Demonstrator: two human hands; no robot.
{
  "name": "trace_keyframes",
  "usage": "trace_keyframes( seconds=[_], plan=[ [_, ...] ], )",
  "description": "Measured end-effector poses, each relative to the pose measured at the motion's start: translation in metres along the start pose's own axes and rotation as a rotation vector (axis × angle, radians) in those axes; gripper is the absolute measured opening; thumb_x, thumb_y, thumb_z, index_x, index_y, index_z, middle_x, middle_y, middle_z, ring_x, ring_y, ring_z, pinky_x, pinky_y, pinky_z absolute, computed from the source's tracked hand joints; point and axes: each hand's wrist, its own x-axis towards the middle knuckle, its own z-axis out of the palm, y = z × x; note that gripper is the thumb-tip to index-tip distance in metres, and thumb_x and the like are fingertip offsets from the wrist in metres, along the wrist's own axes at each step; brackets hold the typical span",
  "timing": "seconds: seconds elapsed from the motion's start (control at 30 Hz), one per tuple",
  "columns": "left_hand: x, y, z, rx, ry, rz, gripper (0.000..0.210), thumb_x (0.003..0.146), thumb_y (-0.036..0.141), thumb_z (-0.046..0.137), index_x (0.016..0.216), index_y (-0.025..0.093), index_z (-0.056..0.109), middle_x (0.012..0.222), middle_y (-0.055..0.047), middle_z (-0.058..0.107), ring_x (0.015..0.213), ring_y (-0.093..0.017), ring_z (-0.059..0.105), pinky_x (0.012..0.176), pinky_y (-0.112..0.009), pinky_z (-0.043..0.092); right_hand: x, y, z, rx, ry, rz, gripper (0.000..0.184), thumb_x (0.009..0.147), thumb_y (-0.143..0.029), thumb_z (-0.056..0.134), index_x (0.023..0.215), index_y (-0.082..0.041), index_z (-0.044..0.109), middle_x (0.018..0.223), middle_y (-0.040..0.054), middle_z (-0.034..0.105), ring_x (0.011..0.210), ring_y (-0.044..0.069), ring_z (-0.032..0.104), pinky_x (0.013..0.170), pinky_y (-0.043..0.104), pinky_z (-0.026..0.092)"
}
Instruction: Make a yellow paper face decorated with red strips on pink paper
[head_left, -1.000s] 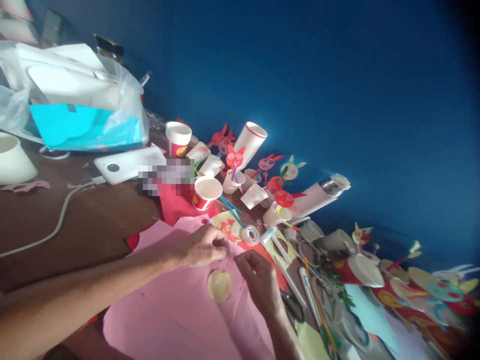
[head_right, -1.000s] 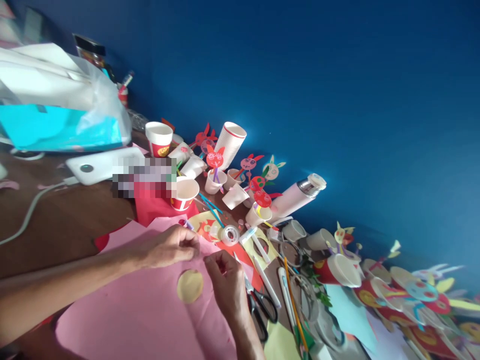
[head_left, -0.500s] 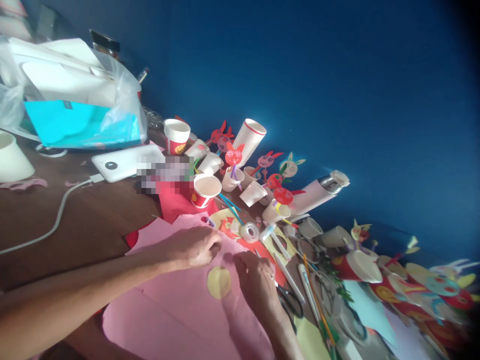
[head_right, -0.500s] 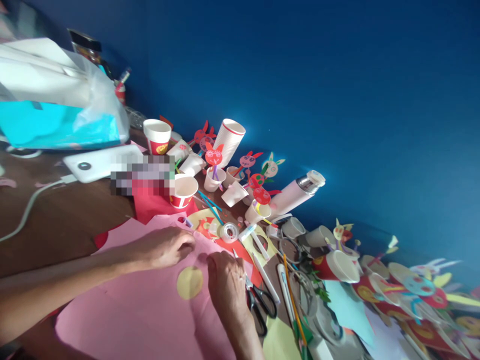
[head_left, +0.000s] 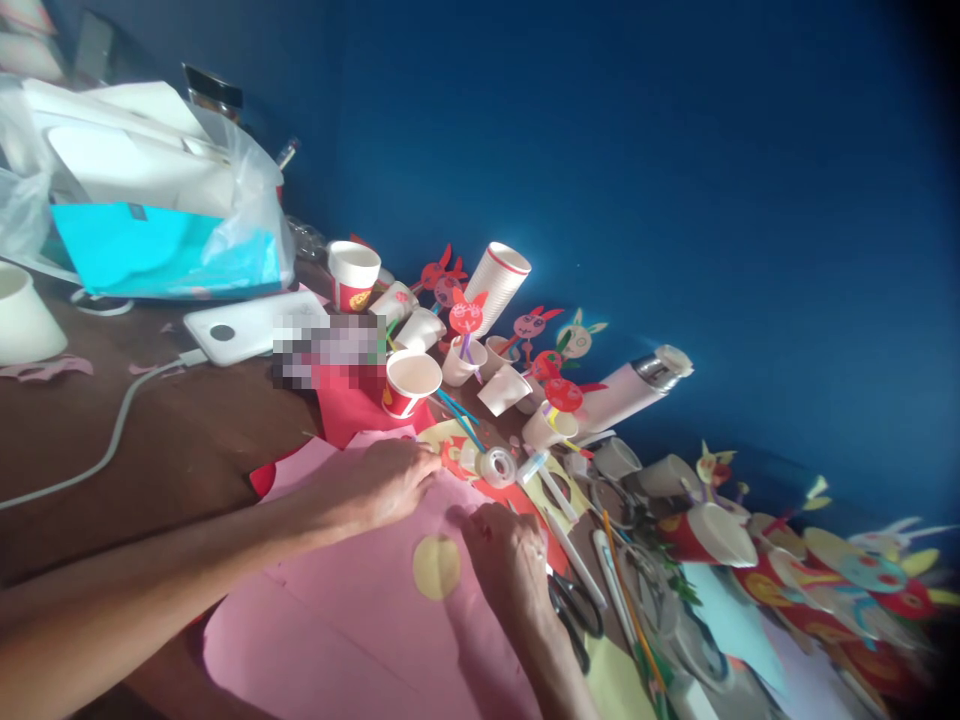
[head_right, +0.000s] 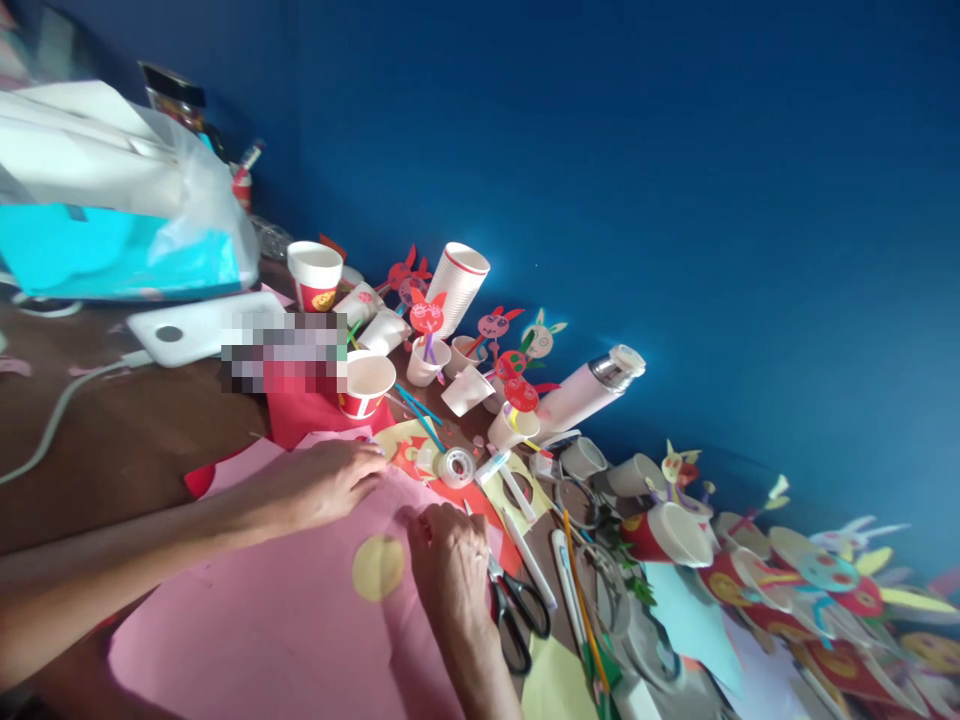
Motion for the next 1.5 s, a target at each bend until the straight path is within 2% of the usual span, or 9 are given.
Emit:
trace_keyframes(
  seconds=[0.13,0.43,0.67,0.83,0.97,1.1,1.3,1.43,1.5],
  plan=[
    [0.000,-0.005,0.004,-0.158,-0.025,0.003,0.016,0.078,0.016,0.051,0.072,0.019,0.065,0.069,-0.005,0.062,0.070,-0.019,0.058,0.060,-0.026,0.035,0.000,0.000,0.001,-0.004,0.007,-0.032,0.038,0.095,-0.028,0.043,0.061,-0.020,0.059,0.058,0.0007,0.062,0.057,0.014,0.055,0.065,0.029,0.025],
    [0.000,-0.001,-0.002,-0.247,-0.100,-0.004,0.019,0.079,0.020,0.050,0.070,0.023,0.066,0.072,-0.001,0.065,0.070,-0.017,0.059,0.058,-0.023,0.034,0.003,-0.004,-0.005,0.109,0.041,0.055,0.022,0.086,-0.022,0.050,0.069,-0.021,0.065,0.060,-0.0032,0.064,0.054,0.012,0.053,0.064,0.025,0.031],
    [0.009,-0.001,-0.006,-0.451,-0.123,-0.006,0.014,0.077,0.019,0.051,0.073,0.017,0.064,0.068,0.000,0.064,0.064,-0.014,0.057,0.058,-0.021,0.037,0.013,0.022,-0.019,0.136,0.121,0.203,0.029,0.091,-0.038,0.045,0.079,-0.022,0.067,0.065,-0.0003,0.068,0.060,0.015,0.060,0.059,0.023,0.037],
    [0.012,-0.003,-0.001,-0.601,-0.078,0.011,0.024,0.083,0.033,0.049,0.072,0.014,0.060,0.063,0.001,0.056,0.059,-0.012,0.050,0.054,-0.020,0.033,0.020,0.053,-0.026,0.018,0.225,0.375,0.035,0.089,-0.048,0.044,0.096,-0.018,0.062,0.078,0.0061,0.071,0.064,0.020,0.064,0.054,0.026,0.034],
    [0.008,-0.001,0.012,-0.735,-0.125,0.020,0.033,0.085,0.042,0.047,0.069,0.014,0.055,0.061,0.000,0.053,0.057,-0.012,0.048,0.054,-0.021,0.033,0.024,0.063,-0.020,-0.071,0.211,0.427,0.045,0.087,-0.052,0.046,0.113,-0.015,0.054,0.074,0.0064,0.071,0.061,0.023,0.065,0.050,0.027,0.031],
    [0.005,0.002,0.020,-0.766,-0.097,0.012,0.037,0.085,0.046,0.047,0.067,0.014,0.053,0.059,0.000,0.051,0.056,-0.011,0.045,0.054,-0.022,0.032,0.038,0.058,-0.011,-0.139,0.179,0.448,0.054,0.086,-0.056,0.048,0.119,-0.013,0.050,0.066,0.0092,0.070,0.057,0.026,0.065,0.051,0.028,0.032],
    [0.005,0.004,0.010,-0.768,-0.100,0.019,0.037,0.087,0.044,0.044,0.070,0.013,0.055,0.063,-0.001,0.054,0.057,-0.011,0.046,0.055,-0.023,0.035,0.056,0.053,-0.005,-0.099,0.180,0.479,0.050,0.086,-0.050,0.048,0.120,-0.013,0.049,0.066,0.0103,0.069,0.061,0.026,0.065,0.052,0.029,0.034],
    [0.009,-0.001,0.001,-0.812,-0.042,-0.006,0.037,0.088,0.045,0.046,0.073,0.013,0.056,0.062,-0.001,0.055,0.055,-0.011,0.047,0.053,-0.022,0.036,0.040,0.056,-0.018,0.034,0.176,0.496,0.052,0.082,-0.039,0.048,0.126,-0.011,0.045,0.064,0.0054,0.067,0.055,0.024,0.061,0.051,0.029,0.035],
    [0.012,-0.005,-0.004,-0.878,0.033,-0.021,0.038,0.087,0.048,0.048,0.074,0.012,0.057,0.063,-0.001,0.056,0.053,-0.010,0.046,0.051,-0.022,0.036,0.028,0.053,-0.032,0.133,0.186,0.469,0.056,0.081,-0.039,0.048,0.130,-0.012,0.044,0.074,0.0042,0.067,0.061,0.022,0.061,0.054,0.028,0.039]
  ],
)
